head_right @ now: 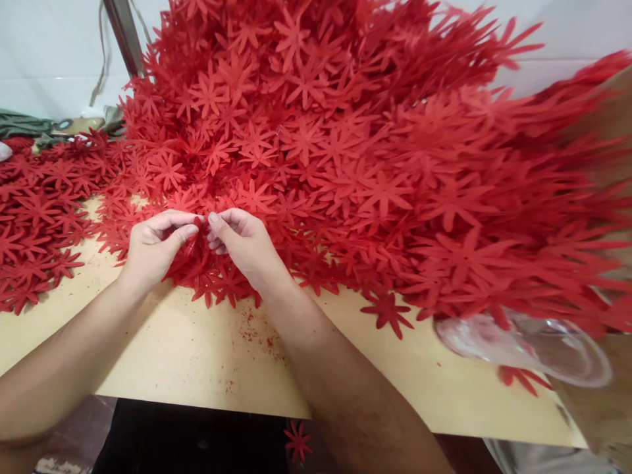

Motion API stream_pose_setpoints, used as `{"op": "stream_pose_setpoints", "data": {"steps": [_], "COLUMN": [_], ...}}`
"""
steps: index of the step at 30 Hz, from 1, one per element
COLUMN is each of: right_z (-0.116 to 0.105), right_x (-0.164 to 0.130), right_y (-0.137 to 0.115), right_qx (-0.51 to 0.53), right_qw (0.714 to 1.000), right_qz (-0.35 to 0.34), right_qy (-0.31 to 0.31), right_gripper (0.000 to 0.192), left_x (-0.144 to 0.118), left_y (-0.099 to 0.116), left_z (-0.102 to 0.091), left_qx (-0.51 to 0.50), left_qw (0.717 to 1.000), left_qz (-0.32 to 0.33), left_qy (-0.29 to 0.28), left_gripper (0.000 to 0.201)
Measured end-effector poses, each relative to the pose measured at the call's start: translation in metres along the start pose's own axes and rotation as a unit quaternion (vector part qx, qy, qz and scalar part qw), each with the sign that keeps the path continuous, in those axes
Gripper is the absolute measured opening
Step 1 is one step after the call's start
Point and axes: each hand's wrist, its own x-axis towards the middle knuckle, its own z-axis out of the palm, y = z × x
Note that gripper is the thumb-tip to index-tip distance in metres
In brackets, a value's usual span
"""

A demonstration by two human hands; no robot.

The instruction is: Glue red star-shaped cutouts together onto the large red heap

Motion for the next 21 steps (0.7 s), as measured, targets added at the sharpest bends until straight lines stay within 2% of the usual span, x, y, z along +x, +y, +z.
{"op": "stream_pose_setpoints", "data": {"steps": [8,13,17,19,21], "right_z": [-0.0039,-0.0045,-0.0057,-0.0055,-0.0041], "right_x": [0.0029,0.0022,0.0017,0.0014,0.0004], "right_y": [0.0029,0.0016,0.0,0.0,0.0007], "right_qx": [0.011,0.031,-0.014,-0.039,-0.064], "right_qw": [1.0,0.999,0.997,0.997,0.996], "right_qz": [-0.01,0.017,0.048,0.038,-0.01], "right_qy": [-0.014,-0.026,-0.052,-0.06,-0.057], "right_gripper": [0.045,0.042,0.038,0.034,0.03], "left_x": [0.0029,0.0035,0.0021,-0.0001,-0.0031], "left_y": [-0.0047,-0.005,-0.0021,-0.0015,-0.0019], "left_z": [-0.0032,-0.0039,-0.0025,-0.0011,0.0008], "left_qx": [-0.051,-0.062,-0.048,-0.036,-0.032], "left_qw": [0.997,0.997,0.998,0.999,0.998], "left_qz": [-0.053,-0.046,-0.032,-0.027,-0.032], "left_qy": [0.015,0.017,0.0,-0.018,-0.036], "left_gripper": [0.02,0.02,0.019,0.021,0.025]}}
